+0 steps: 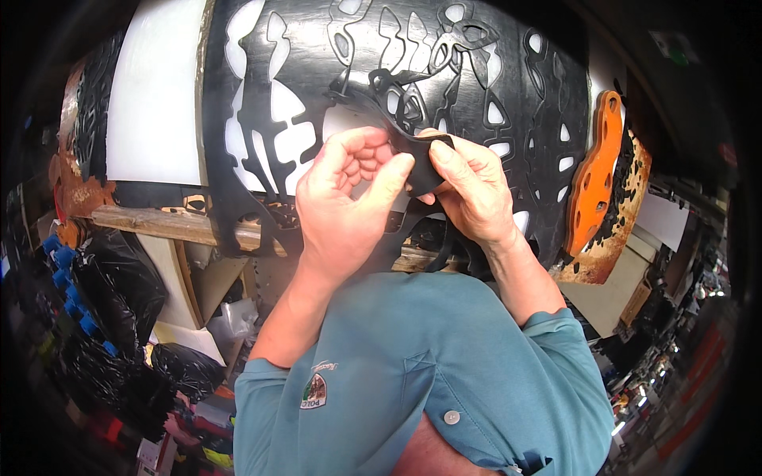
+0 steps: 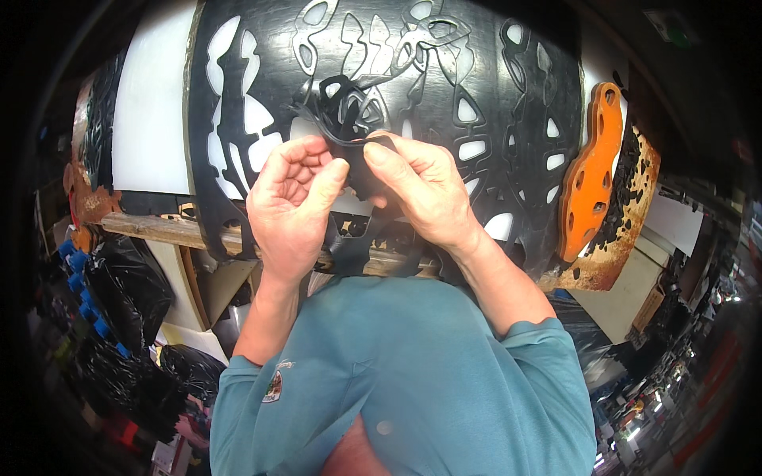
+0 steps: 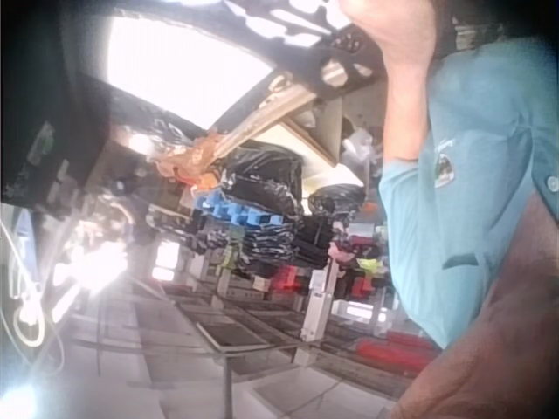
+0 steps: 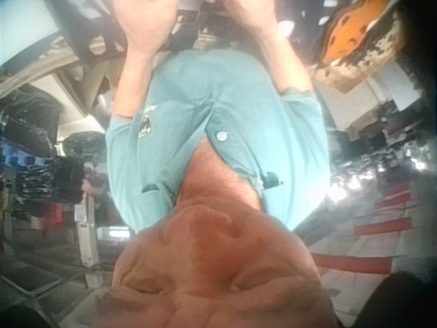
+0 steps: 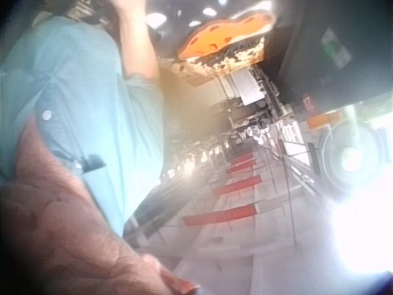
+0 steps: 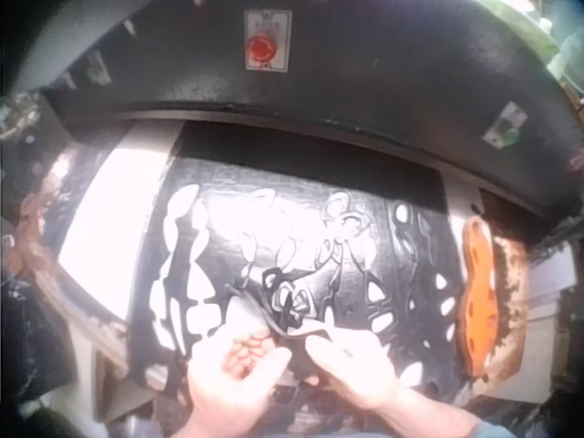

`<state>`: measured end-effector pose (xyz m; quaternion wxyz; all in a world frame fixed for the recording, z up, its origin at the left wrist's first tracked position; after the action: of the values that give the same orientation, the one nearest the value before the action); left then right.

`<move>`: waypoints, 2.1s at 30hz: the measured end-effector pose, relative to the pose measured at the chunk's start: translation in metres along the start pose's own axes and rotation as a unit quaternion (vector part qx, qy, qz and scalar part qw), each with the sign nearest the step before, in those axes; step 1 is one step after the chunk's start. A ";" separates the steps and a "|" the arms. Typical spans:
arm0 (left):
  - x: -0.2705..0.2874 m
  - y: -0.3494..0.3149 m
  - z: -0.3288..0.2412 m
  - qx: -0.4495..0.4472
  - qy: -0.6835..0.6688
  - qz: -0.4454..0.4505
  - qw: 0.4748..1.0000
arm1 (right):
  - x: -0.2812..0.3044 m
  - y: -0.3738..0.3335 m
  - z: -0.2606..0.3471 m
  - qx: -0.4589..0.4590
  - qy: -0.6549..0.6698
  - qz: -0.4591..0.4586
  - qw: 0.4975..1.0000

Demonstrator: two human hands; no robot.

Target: The person feeds a black sheet through a roller machine, then uses a wooden tool to press and separate cut shapes from the sheet. The person removes the cut pieces and places them aside, repeating the process with additional sheets.

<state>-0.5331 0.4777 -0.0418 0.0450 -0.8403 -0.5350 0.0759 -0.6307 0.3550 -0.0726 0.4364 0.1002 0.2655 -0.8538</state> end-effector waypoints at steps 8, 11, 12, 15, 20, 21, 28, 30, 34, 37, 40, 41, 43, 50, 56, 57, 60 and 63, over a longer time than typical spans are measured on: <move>0.006 0.006 -0.001 0.020 0.011 0.027 0.999 | -0.004 0.002 -0.002 0.017 -0.020 -0.007 1.000; 0.009 0.008 0.008 0.036 0.022 0.030 0.999 | 0.004 0.003 0.001 0.019 0.001 -0.045 0.999; 0.011 0.008 0.009 0.029 0.002 0.036 0.999 | 0.010 0.004 0.004 0.024 0.010 -0.059 0.998; 0.038 0.026 0.021 0.019 -0.034 -0.009 0.999 | 0.046 0.009 0.030 0.085 0.119 -0.088 0.985; 0.085 0.036 0.039 -0.021 0.000 -0.061 0.998 | 0.158 -0.001 0.095 0.206 0.184 -0.198 0.941; 0.101 0.039 0.038 -0.021 0.001 -0.106 0.994 | 0.179 -0.002 0.122 0.225 0.201 -0.194 0.934; 0.125 0.037 0.023 -0.031 0.029 -0.193 0.980 | 0.205 -0.067 0.221 0.442 -0.096 -0.320 0.833; 0.108 0.018 0.006 -0.118 0.120 -0.172 0.971 | 0.178 -0.079 0.199 0.395 -0.462 -0.430 0.668; 0.059 -0.040 -0.030 -0.316 0.355 -0.111 0.873 | 0.097 -0.059 0.095 0.408 -0.594 -0.029 0.693; 0.010 -0.060 -0.005 -0.198 0.320 0.113 0.919 | 0.075 -0.068 0.044 0.404 -0.597 0.019 0.693; -0.009 -0.056 0.017 -0.069 0.270 0.138 0.950 | 0.076 -0.074 0.031 0.405 -0.618 0.013 0.674; -0.010 -0.050 0.024 -0.022 0.244 0.143 0.959 | 0.076 -0.076 0.029 0.412 -0.619 0.016 0.669; -0.010 -0.042 0.034 0.065 0.207 0.156 0.963 | 0.079 -0.077 0.027 0.404 -0.631 0.030 0.662; -0.032 -0.040 0.040 0.176 0.193 0.254 0.931 | 0.079 -0.073 0.023 0.407 -0.638 0.020 0.654; -0.067 -0.033 0.057 0.211 0.130 0.377 0.892 | 0.080 -0.076 0.023 0.418 -0.613 0.022 0.670; -0.067 -0.031 0.061 0.226 0.116 0.369 0.894 | 0.081 -0.077 0.024 0.420 -0.599 0.019 0.681; -0.070 -0.031 0.064 0.267 -0.009 0.362 0.893 | 0.083 -0.077 0.027 0.424 -0.567 -0.004 0.706; -0.072 -0.031 0.063 0.264 -0.052 0.371 0.889 | 0.087 -0.074 0.028 0.415 -0.533 -0.054 0.735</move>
<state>-0.6016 0.4256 -0.0937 0.2059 -0.9294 -0.1459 0.2694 -0.7404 0.3147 -0.0570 0.3750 -0.2149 -0.3864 -0.8148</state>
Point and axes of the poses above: each hand's wrist, its own y-axis towards the middle knuckle, its own x-axis out of the back of the hand, z = x × y, the point moved 8 cm from there along y, towards the middle knuckle, and after that the axes turned 10 degrees about -z, right-handed, at the moved point
